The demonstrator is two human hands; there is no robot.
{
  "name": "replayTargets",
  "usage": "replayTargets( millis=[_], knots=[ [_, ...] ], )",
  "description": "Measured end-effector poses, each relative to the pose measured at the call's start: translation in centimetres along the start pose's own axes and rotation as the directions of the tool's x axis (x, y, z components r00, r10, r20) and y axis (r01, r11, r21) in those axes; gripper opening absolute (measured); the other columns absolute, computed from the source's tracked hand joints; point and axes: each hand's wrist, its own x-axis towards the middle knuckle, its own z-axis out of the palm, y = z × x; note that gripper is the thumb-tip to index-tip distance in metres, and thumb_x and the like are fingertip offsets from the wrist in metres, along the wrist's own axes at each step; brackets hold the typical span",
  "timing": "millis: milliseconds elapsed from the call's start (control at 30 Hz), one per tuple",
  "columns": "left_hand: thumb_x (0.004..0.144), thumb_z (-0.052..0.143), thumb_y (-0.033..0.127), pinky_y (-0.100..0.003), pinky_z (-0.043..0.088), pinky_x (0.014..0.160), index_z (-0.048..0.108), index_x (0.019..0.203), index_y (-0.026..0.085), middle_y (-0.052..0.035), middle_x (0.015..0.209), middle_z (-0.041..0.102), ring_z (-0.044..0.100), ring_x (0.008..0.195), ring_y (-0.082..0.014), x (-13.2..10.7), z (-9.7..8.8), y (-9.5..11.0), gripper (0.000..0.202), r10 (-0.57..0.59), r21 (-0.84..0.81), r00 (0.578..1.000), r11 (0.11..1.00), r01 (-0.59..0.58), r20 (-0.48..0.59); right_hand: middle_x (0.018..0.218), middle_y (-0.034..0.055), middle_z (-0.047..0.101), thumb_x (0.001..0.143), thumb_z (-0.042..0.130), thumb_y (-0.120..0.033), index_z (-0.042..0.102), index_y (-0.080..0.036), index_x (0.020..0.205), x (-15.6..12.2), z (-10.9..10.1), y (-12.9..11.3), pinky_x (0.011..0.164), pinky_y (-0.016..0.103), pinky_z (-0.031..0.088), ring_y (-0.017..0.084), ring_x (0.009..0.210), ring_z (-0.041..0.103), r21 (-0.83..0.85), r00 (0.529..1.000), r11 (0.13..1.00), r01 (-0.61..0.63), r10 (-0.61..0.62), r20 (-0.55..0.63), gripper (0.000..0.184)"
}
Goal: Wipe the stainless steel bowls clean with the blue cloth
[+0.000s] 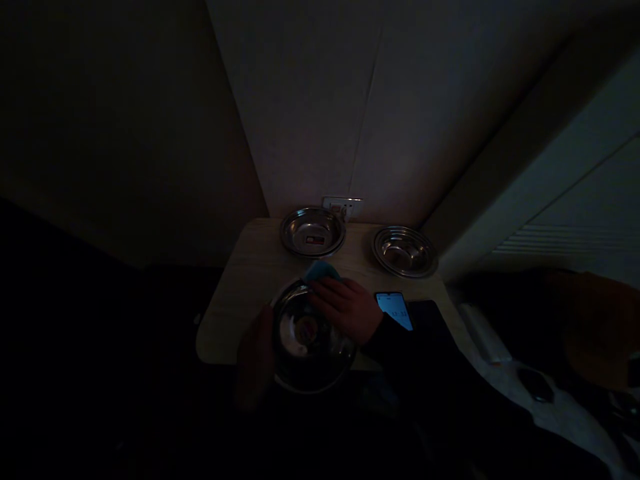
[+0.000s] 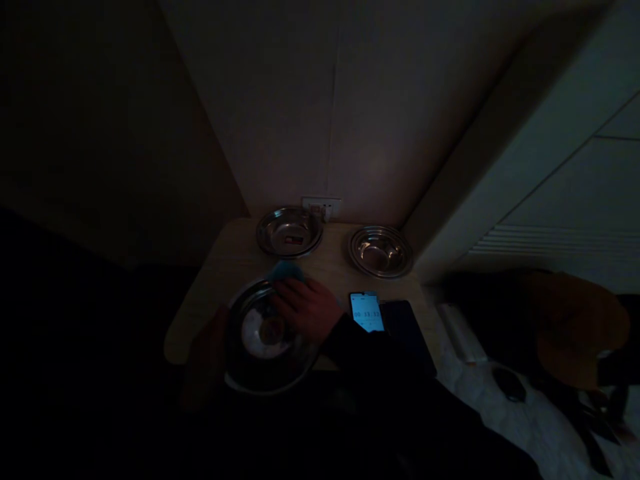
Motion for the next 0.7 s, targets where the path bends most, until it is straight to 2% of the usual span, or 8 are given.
replayTargets(
  millis=[67,200,267,333,433,533,633,700],
  knots=[
    [0.087,0.032,0.036,-0.034,0.042,0.093,0.065,0.093,0.017,-0.0091,0.102,0.068,0.06,0.099,-0.0222,-0.2,-0.1,0.5,0.039,-0.001,0.016,0.999,1.0,0.002,-0.034,0.13,0.0115,0.053,0.094,0.036,-0.012,0.053,-0.013,0.12,0.8,0.0,0.5,0.093,0.043,0.041,0.025,0.123,0.042,0.012,0.994,1.0,0.026,-0.027,0.104,0.031],
    [0.087,0.035,0.034,-0.032,0.044,0.092,0.065,0.099,0.014,-0.0106,0.107,0.067,0.059,0.102,-0.0227,-0.6,-0.1,1.1,0.038,-0.049,-0.055,0.983,0.998,0.04,-0.179,0.123,0.0147,0.057,0.091,0.039,-0.012,0.056,-0.01,0.113,0.7,0.7,-1.1,0.091,0.044,0.041,0.026,0.116,0.046,0.072,0.955,0.984,-0.16,0.136,0.262,0.027],
    [0.087,0.035,0.034,-0.031,0.045,0.091,0.064,0.103,0.014,-0.0095,0.109,0.066,0.059,0.103,-0.0214,-0.8,0.2,1.2,0.038,-0.046,-0.104,0.977,0.994,0.025,-0.207,0.112,0.0143,0.063,0.088,0.044,-0.012,0.058,-0.011,0.107,0.0,0.9,-3.0,0.084,0.041,0.045,0.026,0.105,0.053,0.088,0.938,0.971,-0.223,0.19,0.29,0.023],
    [0.088,0.034,0.033,-0.03,0.045,0.09,0.063,0.107,0.015,-0.0087,0.11,0.066,0.06,0.102,-0.0204,-1.0,0.5,1.1,0.039,-0.026,-0.14,0.98,0.99,-0.002,-0.199,0.103,0.0091,0.066,0.084,0.051,-0.015,0.059,-0.014,0.105,-0.8,0.9,-5.0,0.081,0.035,0.047,0.023,0.097,0.058,0.123,0.932,0.963,-0.241,0.195,0.305,0.022],
    [0.088,0.033,0.038,-0.029,0.048,0.083,0.063,0.106,0.015,-0.0079,0.104,0.068,0.062,0.096,-0.02,-1.2,0.8,0.9,0.042,0.015,-0.197,0.985,0.979,-0.049,-0.171,0.105,0.0026,0.066,0.08,0.055,-0.018,0.056,-0.02,0.109,-1.6,0.9,-6.6,0.082,0.027,0.046,0.017,0.096,0.059,0.289,0.934,0.918,-0.273,0.181,0.308,0.029],
    [0.087,0.035,0.041,-0.029,0.049,0.08,0.066,0.098,0.014,-0.0077,0.096,0.07,0.063,0.09,-0.02,-1.2,0.8,0.8,0.043,-0.005,-0.192,0.986,0.981,-0.027,-0.167,0.107,0.0039,0.065,0.081,0.053,-0.016,0.057,-0.019,0.108,-1.6,1.0,-5.9,0.085,0.027,0.044,0.017,0.099,0.058,0.379,0.936,0.88,-0.287,0.174,0.306,0.027],
    [0.087,0.035,0.039,-0.029,0.048,0.083,0.066,0.094,0.015,-0.0074,0.095,0.07,0.062,0.089,-0.0199,-1.0,0.7,0.8,0.04,-0.017,-0.123,0.987,0.992,-0.003,-0.161,0.101,0.0087,0.067,0.083,0.05,-0.014,0.061,-0.016,0.102,-1.2,1.0,-4.3,0.084,0.035,0.043,0.023,0.1,0.056,0.225,0.915,0.916,-0.332,0.254,0.313,0.022],
    [0.086,0.036,0.037,-0.03,0.046,0.085,0.065,0.096,0.015,-0.0078,0.098,0.069,0.062,0.092,-0.02,-1.0,0.8,0.9,0.038,-0.019,-0.106,0.985,0.994,0.001,-0.172,0.099,0.0121,0.067,0.085,0.046,-0.013,0.062,-0.015,0.098,-0.9,1.0,-3.9,0.082,0.039,0.042,0.027,0.099,0.055,0.151,0.893,0.908,-0.39,0.333,0.303,0.021]
  ],
)
